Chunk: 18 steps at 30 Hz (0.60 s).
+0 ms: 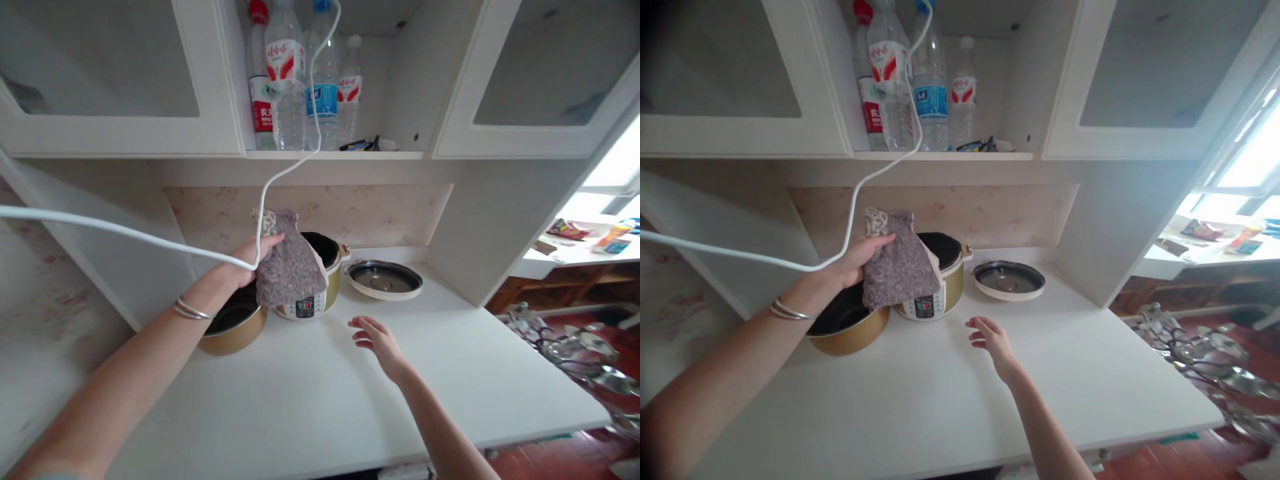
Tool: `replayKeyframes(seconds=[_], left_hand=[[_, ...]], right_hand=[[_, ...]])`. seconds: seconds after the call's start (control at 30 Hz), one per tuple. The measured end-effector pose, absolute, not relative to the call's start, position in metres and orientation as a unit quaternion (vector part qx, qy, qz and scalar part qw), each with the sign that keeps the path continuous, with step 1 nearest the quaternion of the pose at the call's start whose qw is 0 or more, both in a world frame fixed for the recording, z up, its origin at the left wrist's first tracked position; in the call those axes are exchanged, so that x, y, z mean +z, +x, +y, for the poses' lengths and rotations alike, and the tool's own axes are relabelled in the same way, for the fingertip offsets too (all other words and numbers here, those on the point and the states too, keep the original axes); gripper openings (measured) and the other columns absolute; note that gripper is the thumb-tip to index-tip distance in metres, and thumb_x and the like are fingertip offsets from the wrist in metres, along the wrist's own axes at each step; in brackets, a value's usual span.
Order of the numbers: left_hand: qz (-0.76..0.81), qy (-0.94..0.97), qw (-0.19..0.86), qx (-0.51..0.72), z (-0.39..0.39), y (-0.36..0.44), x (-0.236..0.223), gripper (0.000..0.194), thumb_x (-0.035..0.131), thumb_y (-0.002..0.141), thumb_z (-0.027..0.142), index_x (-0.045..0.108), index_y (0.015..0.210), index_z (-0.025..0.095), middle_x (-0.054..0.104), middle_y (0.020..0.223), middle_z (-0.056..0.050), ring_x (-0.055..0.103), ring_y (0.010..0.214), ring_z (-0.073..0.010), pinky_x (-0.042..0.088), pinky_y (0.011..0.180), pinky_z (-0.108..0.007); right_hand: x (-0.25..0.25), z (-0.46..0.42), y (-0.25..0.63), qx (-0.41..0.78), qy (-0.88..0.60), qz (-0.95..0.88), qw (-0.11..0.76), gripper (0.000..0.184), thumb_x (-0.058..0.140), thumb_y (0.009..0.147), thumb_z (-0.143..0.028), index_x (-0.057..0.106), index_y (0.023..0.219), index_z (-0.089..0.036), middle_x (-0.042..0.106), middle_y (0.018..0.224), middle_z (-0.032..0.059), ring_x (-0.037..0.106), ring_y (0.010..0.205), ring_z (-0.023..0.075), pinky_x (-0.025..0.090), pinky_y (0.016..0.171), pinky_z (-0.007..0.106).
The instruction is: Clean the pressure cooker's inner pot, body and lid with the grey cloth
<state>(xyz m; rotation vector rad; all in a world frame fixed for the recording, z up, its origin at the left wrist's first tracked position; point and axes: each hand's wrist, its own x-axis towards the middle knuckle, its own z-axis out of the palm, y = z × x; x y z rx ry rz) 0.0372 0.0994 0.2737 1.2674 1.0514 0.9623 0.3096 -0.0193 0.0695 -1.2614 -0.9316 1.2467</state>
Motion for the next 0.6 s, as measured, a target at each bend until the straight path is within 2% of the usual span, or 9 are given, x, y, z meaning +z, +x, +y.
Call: replayKeyframes(seconds=[0.1, 0.23, 0.47, 0.6], left_hand=[[0.444, 0.569, 0.502, 0.477, 0.147, 0.058, 0.299, 0.035, 0.063, 0.079, 0.04, 0.063, 0.098, 0.01, 0.07, 0.089, -0.012, 0.067, 0.086, -0.0246, 0.052, 0.082, -0.042], [0.459, 0.61, 0.431, 0.482, 0.199, 0.095, 0.29, 0.029, 0.062, 0.078, 0.033, 0.062, 0.097, 0.012, 0.069, 0.092, -0.011, 0.066, 0.084, -0.0227, 0.05, 0.082, -0.039], [0.488, 0.67, 0.449, 0.333, 0.203, 0.17, 0.218, 0.017, 0.061, 0.068, 0.015, 0.063, 0.085, 0.013, 0.068, 0.076, -0.009, 0.064, 0.07, -0.0212, 0.051, 0.068, -0.033], [0.461, 0.741, 0.422, 0.245, 0.195, 0.176, 0.208, 0.015, 0.059, 0.059, 0.008, 0.062, 0.073, 0.013, 0.063, 0.061, -0.005, 0.058, 0.058, -0.0191, 0.048, 0.057, -0.03]], right_hand=[[0.028, -0.028, 0.329, 0.48, -0.599, -0.382, 0.514, 0.04, 0.056, 0.076, -0.054, 0.064, 0.092, -0.018, 0.067, 0.099, 0.0094, 0.062, 0.074, 0.0174, 0.049, 0.067, 0.029], [-0.006, -0.04, 0.333, 0.372, -0.658, -0.427, 0.496, 0.04, 0.045, 0.081, -0.055, 0.065, 0.088, -0.02, 0.069, 0.089, 0.0067, 0.061, 0.07, 0.0182, 0.047, 0.067, 0.029], [-0.006, -0.043, 0.322, 0.236, -0.705, -0.522, 0.417, 0.036, 0.036, 0.088, -0.046, 0.067, 0.086, -0.026, 0.07, 0.084, 0.0038, 0.063, 0.081, 0.0209, 0.044, 0.071, 0.028], [-0.003, -0.045, 0.322, 0.206, -0.7, -0.547, 0.41, 0.035, 0.035, 0.09, -0.041, 0.066, 0.084, -0.026, 0.068, 0.083, 0.0031, 0.062, 0.079, 0.02, 0.043, 0.072, 0.028]])
